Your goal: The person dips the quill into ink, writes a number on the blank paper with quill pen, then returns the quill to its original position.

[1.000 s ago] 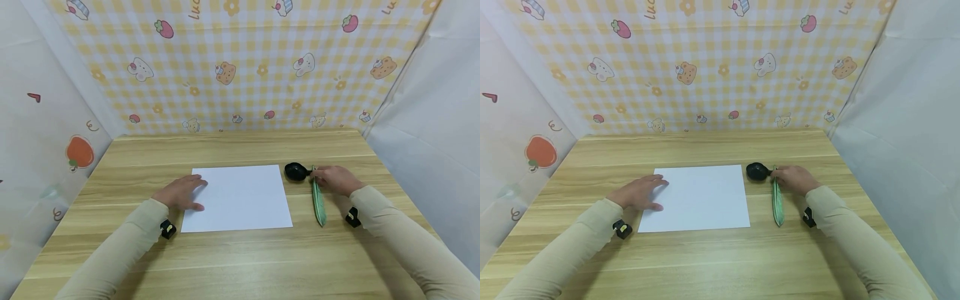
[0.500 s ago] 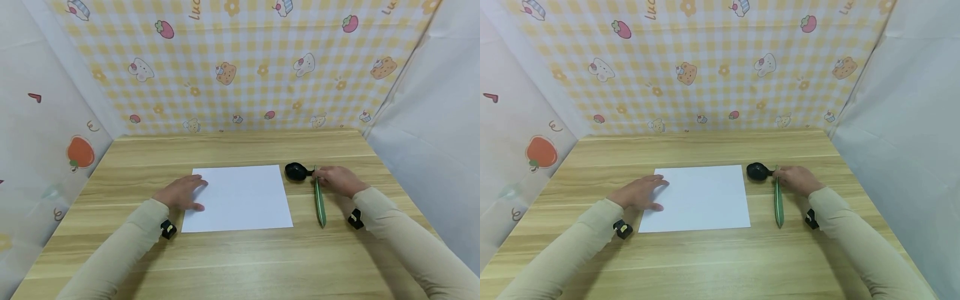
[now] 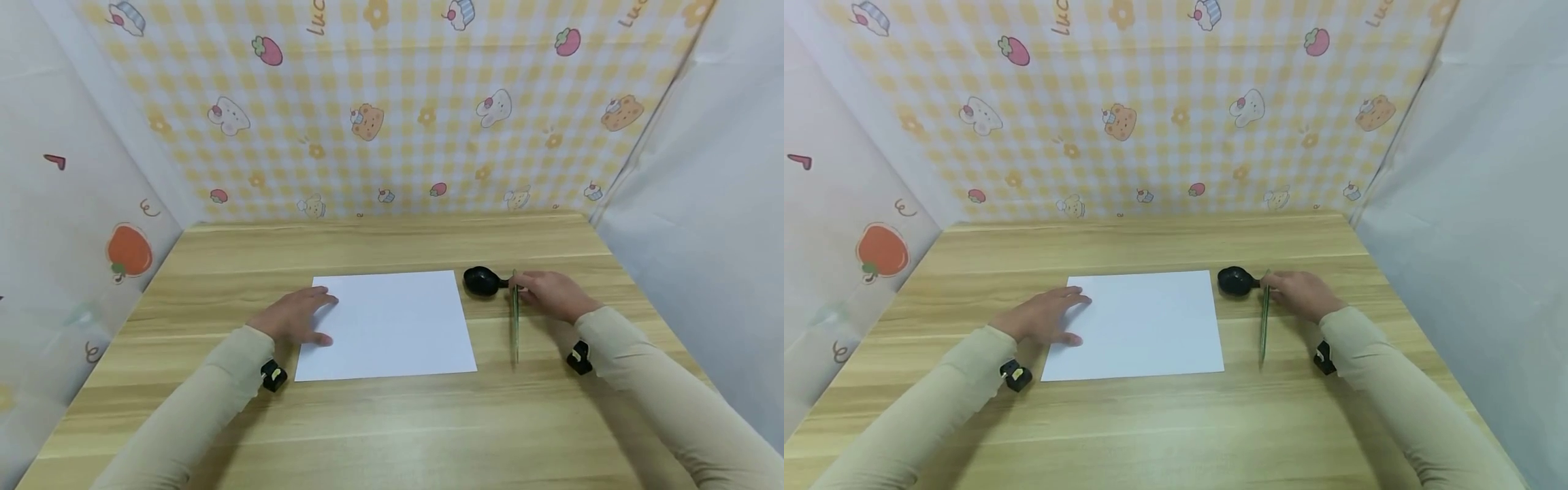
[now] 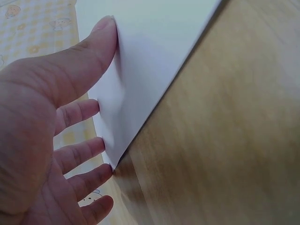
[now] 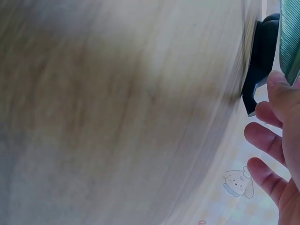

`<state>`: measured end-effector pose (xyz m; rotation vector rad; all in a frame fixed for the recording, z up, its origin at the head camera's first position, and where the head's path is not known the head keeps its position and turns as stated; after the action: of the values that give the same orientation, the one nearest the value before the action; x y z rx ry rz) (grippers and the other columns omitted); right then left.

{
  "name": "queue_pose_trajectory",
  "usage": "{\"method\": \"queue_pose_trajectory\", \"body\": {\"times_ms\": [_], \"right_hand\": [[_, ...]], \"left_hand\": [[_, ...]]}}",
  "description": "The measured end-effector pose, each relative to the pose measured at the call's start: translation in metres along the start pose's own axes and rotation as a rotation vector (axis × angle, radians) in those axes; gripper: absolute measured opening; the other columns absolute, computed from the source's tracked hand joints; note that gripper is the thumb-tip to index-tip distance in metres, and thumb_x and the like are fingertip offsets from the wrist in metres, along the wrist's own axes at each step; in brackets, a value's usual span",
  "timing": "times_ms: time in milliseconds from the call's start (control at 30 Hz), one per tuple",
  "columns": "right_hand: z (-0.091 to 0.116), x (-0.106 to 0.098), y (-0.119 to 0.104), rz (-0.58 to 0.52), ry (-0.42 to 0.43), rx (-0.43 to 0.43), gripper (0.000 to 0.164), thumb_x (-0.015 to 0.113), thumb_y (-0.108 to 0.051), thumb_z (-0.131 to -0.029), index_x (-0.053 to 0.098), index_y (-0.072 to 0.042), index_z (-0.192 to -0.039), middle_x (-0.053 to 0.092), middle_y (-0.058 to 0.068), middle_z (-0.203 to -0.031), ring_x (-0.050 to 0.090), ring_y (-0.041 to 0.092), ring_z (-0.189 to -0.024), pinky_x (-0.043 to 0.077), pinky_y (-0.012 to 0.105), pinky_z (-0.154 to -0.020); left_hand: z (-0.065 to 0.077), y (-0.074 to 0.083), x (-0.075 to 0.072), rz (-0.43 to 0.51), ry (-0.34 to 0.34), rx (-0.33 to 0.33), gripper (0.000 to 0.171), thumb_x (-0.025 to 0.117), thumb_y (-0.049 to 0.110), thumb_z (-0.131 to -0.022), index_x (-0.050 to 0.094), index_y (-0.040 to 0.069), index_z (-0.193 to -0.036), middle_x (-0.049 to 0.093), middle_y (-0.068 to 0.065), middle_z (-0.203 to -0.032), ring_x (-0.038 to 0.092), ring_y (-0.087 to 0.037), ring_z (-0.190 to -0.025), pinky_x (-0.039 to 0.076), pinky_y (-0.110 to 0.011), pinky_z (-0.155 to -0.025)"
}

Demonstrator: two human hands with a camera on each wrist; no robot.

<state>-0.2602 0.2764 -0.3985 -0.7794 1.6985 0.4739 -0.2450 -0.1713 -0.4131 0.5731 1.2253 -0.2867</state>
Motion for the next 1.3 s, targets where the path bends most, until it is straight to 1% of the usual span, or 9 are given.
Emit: {"method": "queue_pose_trajectory", "body": {"times_ms": [267,433,600,833,933,1133,1233,1300], "right_hand": [[0.0012,-0.003,-0.0002,0.005,0.014,0.004,0.023,0.071,0.004,-0.083,0.063,-0.01,-0.099,0.071,0.007,-0.092,0.068,0.025,-0.075,0.055,0.042,-0.062],[0.002,-0.0034,0.0003,0.004,0.022,0.001,0.025,0.072,0.005,-0.082,0.063,-0.009,-0.101,0.071,0.007,-0.09,0.068,0.023,-0.075,0.056,0.041,-0.062],[0.0023,-0.0021,0.0032,-0.01,0.025,0.021,0.025,0.072,0.004,-0.082,0.063,-0.007,-0.103,0.069,0.005,-0.084,0.066,0.019,-0.073,0.055,0.039,-0.062],[0.0014,-0.0035,0.0048,-0.019,0.014,0.065,0.024,0.07,0.003,-0.084,0.063,-0.005,-0.105,0.066,0.002,-0.081,0.062,0.015,-0.07,0.053,0.037,-0.061],[0.0001,-0.0045,0.0045,-0.026,0.023,0.07,0.023,0.069,0.003,-0.084,0.063,-0.004,-0.105,0.064,0.001,-0.079,0.06,0.014,-0.068,0.052,0.036,-0.058],[-0.001,-0.0054,0.0048,-0.065,0.077,0.053,0.019,0.064,0.004,-0.087,0.062,-0.004,-0.104,0.063,-0.001,-0.077,0.056,0.008,-0.064,0.049,0.032,-0.055],[-0.0001,-0.0058,0.0062,-0.1,0.089,0.075,0.019,0.059,0.006,-0.088,0.062,-0.003,-0.105,0.063,0.001,-0.078,0.051,0.007,-0.061,0.046,0.03,-0.053],[0.001,-0.0059,0.008,-0.128,0.082,0.108,0.021,0.056,0.007,-0.089,0.062,-0.002,-0.106,0.063,0.003,-0.08,0.049,0.007,-0.059,0.045,0.03,-0.053]], "left_hand": [[0.0002,-0.0001,0.0003,-0.007,-0.001,-0.007,0.08,0.078,0.047,-0.078,0.048,0.008,-0.141,0.036,-0.023,-0.149,0.033,-0.042,-0.137,0.03,-0.057,-0.108],[0.0005,0.0007,-0.0005,-0.005,-0.004,-0.007,0.079,0.077,0.048,-0.078,0.048,0.008,-0.14,0.036,-0.024,-0.149,0.033,-0.043,-0.136,0.03,-0.058,-0.108],[0.0003,0.0005,-0.0002,0.0,-0.004,-0.008,0.079,0.078,0.047,-0.078,0.048,0.008,-0.14,0.036,-0.023,-0.149,0.033,-0.042,-0.137,0.029,-0.057,-0.109],[0.0007,0.0006,-0.0007,0.001,0.004,-0.009,0.079,0.078,0.046,-0.078,0.048,0.008,-0.14,0.037,-0.023,-0.149,0.033,-0.042,-0.137,0.029,-0.057,-0.109],[0.0016,-0.0001,-0.0005,0.005,0.002,-0.012,0.079,0.078,0.046,-0.078,0.048,0.008,-0.141,0.036,-0.023,-0.149,0.032,-0.042,-0.137,0.029,-0.057,-0.109],[0.0029,-0.0008,0.0016,0.018,-0.015,-0.022,0.079,0.079,0.045,-0.078,0.048,0.008,-0.141,0.035,-0.022,-0.15,0.032,-0.042,-0.137,0.029,-0.057,-0.108],[0.0017,-0.0002,0.0018,0.023,-0.01,-0.021,0.079,0.079,0.045,-0.078,0.048,0.008,-0.141,0.035,-0.022,-0.15,0.031,-0.041,-0.138,0.029,-0.057,-0.109],[0.0011,0.0005,0.0018,0.023,-0.007,-0.018,0.079,0.078,0.046,-0.078,0.048,0.008,-0.141,0.035,-0.022,-0.15,0.031,-0.041,-0.138,0.029,-0.057,-0.109]]}}
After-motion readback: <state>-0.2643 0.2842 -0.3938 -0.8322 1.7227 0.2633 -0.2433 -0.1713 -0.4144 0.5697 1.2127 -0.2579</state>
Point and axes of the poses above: each hand's wrist, its own z-axis away from the middle knuckle, its own x-axis out of the palm, y = z × x, the point moved 5 cm from there along -z, towards the middle knuckle
